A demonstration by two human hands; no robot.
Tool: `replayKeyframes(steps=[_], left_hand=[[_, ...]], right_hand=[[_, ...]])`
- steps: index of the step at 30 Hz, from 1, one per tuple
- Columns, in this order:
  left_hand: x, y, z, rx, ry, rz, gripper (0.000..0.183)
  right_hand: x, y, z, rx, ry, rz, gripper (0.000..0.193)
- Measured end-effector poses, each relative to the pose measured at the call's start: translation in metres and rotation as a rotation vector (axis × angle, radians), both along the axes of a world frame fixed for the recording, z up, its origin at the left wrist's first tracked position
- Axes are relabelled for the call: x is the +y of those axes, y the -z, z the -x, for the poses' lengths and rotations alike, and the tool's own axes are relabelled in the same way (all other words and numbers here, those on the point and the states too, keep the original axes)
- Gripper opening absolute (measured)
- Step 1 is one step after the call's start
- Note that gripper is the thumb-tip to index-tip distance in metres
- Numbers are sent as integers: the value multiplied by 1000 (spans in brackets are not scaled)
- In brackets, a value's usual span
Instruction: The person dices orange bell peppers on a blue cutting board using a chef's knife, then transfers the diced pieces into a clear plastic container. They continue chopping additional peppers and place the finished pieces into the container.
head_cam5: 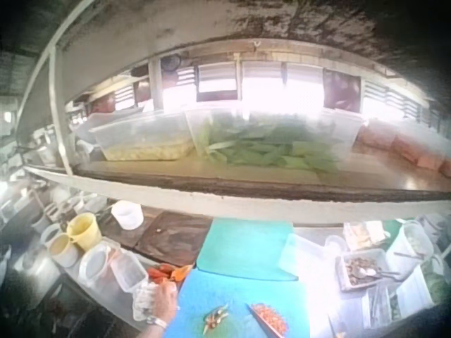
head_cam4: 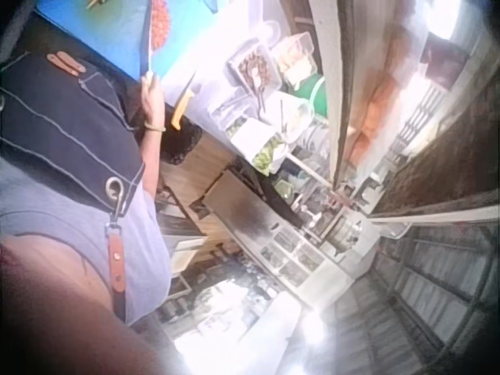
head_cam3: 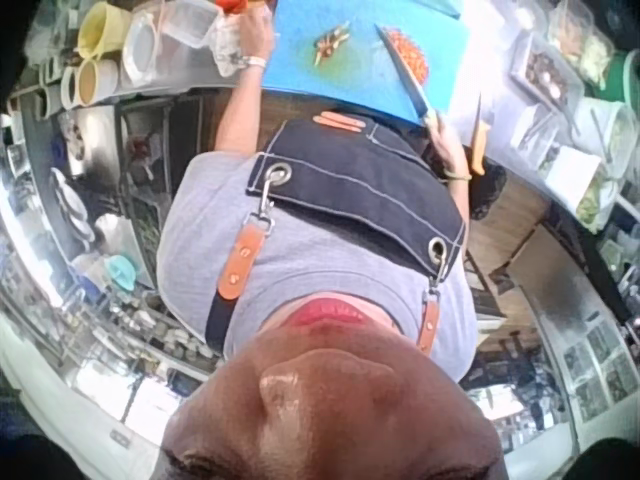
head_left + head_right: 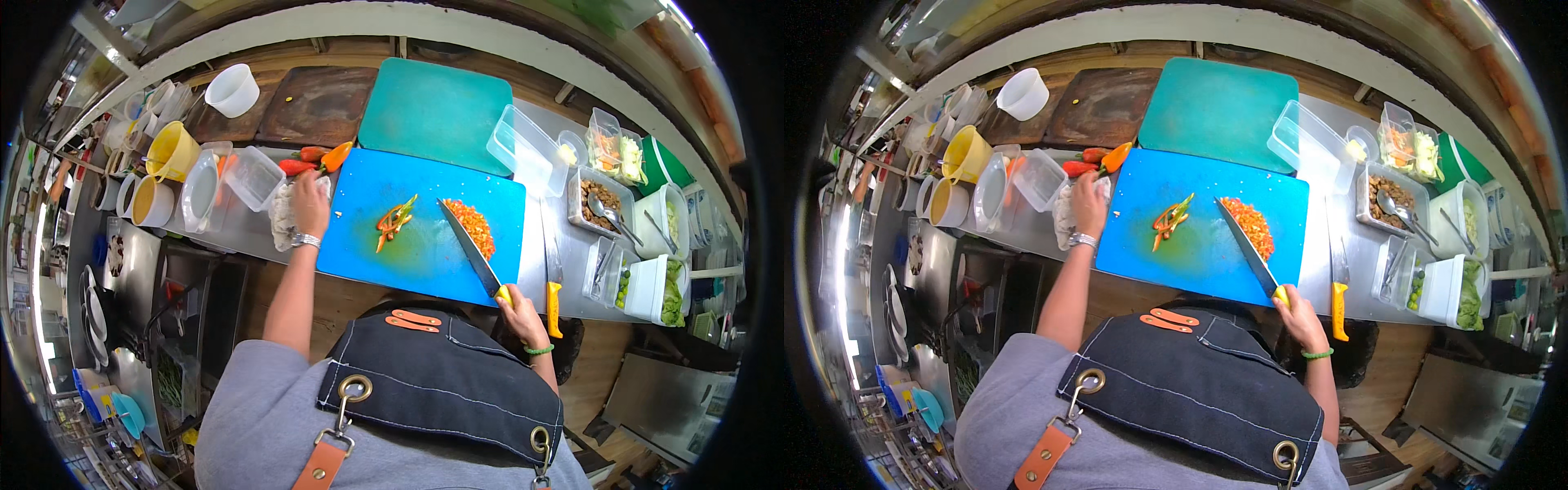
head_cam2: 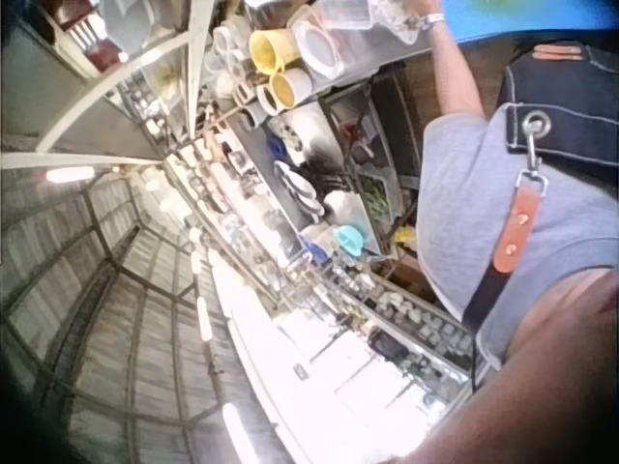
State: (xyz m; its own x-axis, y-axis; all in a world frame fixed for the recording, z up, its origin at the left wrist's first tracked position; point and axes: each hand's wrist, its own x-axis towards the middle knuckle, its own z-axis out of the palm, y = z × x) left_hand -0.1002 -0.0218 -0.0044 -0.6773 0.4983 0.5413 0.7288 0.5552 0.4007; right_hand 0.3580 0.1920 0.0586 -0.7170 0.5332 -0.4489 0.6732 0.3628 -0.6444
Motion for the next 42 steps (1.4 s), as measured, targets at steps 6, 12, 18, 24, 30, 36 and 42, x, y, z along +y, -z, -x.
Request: replayKeyframes(steps=[6, 12, 18, 24, 30, 36, 42], left_hand=[[3, -16, -17, -34, 189, 64, 34], [45, -33, -81, -144, 425, 1, 37], [135, -86, -70, -144, 539, -110, 43], [302, -80, -41, -583, 506, 68, 85], [397, -12, -54, -1087, 444, 393, 87], [335, -50, -149, -1187, 748, -43, 59], [283, -70, -159, -1501, 685, -290, 59]], right_hand=[[6, -15, -1, 95, -43, -21, 37], [4, -21, -9, 227, 54, -369, 39], [3, -21, -34, 237, 191, -645, 44], [-40, -12, -67, 382, 487, -355, 41], [-6, 11, -17, 942, 789, 458, 27], [65, 9, 46, 1189, 874, 558, 38], [53, 3, 82, 1123, 888, 579, 37]])
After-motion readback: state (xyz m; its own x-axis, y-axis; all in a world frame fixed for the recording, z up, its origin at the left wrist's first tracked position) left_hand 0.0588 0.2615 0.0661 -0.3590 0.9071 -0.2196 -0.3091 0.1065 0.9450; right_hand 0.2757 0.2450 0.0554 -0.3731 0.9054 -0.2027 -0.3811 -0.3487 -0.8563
